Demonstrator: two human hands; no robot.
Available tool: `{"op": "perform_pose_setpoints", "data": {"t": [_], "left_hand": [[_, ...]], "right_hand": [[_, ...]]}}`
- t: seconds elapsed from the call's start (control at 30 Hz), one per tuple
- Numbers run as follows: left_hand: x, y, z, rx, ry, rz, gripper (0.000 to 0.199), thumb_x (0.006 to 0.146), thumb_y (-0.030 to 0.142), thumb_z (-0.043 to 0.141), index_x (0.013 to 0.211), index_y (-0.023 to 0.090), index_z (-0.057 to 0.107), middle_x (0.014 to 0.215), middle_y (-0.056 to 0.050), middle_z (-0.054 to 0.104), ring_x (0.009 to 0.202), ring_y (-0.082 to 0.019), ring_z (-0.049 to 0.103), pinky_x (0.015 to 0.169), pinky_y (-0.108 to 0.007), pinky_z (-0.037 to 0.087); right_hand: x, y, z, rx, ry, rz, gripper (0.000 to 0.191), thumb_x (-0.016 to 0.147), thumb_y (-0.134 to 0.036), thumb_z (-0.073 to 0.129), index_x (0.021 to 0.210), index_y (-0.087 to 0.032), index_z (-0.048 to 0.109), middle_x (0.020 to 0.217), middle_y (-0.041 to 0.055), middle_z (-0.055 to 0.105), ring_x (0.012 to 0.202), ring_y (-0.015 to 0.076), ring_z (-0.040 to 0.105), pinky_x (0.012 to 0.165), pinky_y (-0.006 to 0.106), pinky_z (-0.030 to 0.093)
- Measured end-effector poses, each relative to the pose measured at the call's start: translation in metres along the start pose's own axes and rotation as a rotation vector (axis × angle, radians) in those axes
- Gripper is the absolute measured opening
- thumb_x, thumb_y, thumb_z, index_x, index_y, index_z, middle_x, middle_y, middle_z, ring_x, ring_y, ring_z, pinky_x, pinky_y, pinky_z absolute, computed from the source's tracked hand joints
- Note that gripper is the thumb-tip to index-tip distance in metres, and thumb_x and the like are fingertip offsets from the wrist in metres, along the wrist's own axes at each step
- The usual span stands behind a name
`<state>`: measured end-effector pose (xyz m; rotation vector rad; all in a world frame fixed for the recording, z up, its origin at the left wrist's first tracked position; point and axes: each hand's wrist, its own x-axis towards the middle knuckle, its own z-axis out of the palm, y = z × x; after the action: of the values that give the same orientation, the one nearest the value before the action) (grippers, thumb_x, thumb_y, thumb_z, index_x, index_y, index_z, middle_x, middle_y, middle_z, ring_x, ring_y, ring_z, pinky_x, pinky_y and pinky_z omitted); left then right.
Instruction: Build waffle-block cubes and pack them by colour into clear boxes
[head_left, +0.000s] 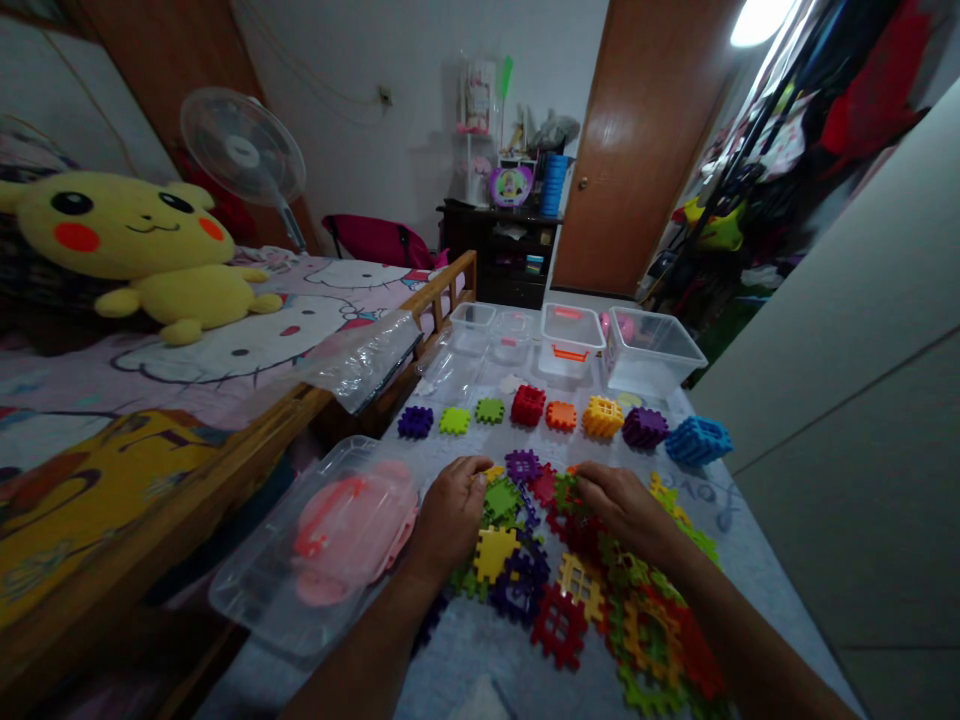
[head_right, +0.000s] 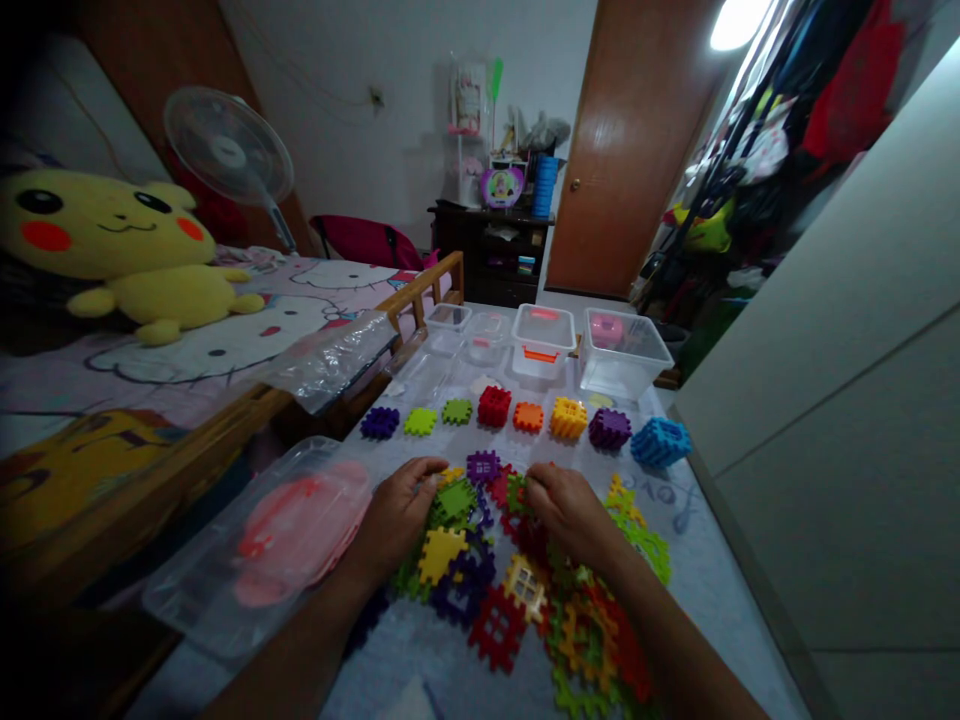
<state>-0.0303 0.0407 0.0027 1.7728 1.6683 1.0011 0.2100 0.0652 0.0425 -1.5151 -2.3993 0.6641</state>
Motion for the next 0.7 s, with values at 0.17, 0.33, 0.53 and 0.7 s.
{"op": "perform_pose_setpoints", "data": {"t": [0.17, 0.33, 0.53, 0.7], "left_hand": [[0.0, 0.001, -0.001, 0.009, -0.026, 0.021, 0.025, 0.087, 0.019, 0.044, 0.099, 0.019, 0.066, 0.104, -0.005, 0.07, 0.103, -0.02, 0.063, 0.096, -0.036, 0.048], [-0.001, 0.002, 0.0, 0.056, -0.032, 0.036, 0.024, 0.086, 0.017, 0.045, 0.098, 0.02, 0.066, 0.104, -0.005, 0.07, 0.103, -0.02, 0.063, 0.096, -0.037, 0.047], [0.0, 0.003, 0.001, 0.075, -0.036, 0.047, 0.026, 0.084, 0.013, 0.045, 0.097, 0.02, 0.066, 0.103, -0.006, 0.07, 0.103, -0.02, 0.062, 0.095, -0.037, 0.047], [-0.001, 0.006, 0.001, 0.101, -0.062, 0.049, 0.025, 0.084, 0.012, 0.045, 0.096, 0.02, 0.065, 0.103, -0.006, 0.069, 0.103, -0.021, 0.062, 0.095, -0.037, 0.046]], "right_hand": [[0.012, 0.008, 0.007, -0.288, 0.048, 0.051, 0.017, 0.085, -0.022, 0.05, 0.084, -0.016, 0.066, 0.092, 0.0112, 0.062, 0.09, 0.0236, 0.056, 0.081, 0.034, 0.04], [0.036, -0.01, 0.018, -0.273, 0.097, -0.117, 0.025, 0.083, -0.024, 0.058, 0.106, -0.018, 0.065, 0.111, 0.0111, 0.063, 0.105, 0.0255, 0.052, 0.092, 0.037, 0.039], [0.072, -0.018, 0.031, -0.263, -0.08, -0.167, 0.037, 0.077, -0.02, 0.065, 0.113, -0.015, 0.061, 0.112, 0.0114, 0.065, 0.102, 0.0245, 0.056, 0.09, 0.036, 0.04], [0.075, -0.016, 0.031, -0.269, -0.059, -0.169, 0.037, 0.076, -0.021, 0.065, 0.112, -0.014, 0.061, 0.111, 0.0119, 0.062, 0.101, 0.0243, 0.055, 0.091, 0.036, 0.04]]}}
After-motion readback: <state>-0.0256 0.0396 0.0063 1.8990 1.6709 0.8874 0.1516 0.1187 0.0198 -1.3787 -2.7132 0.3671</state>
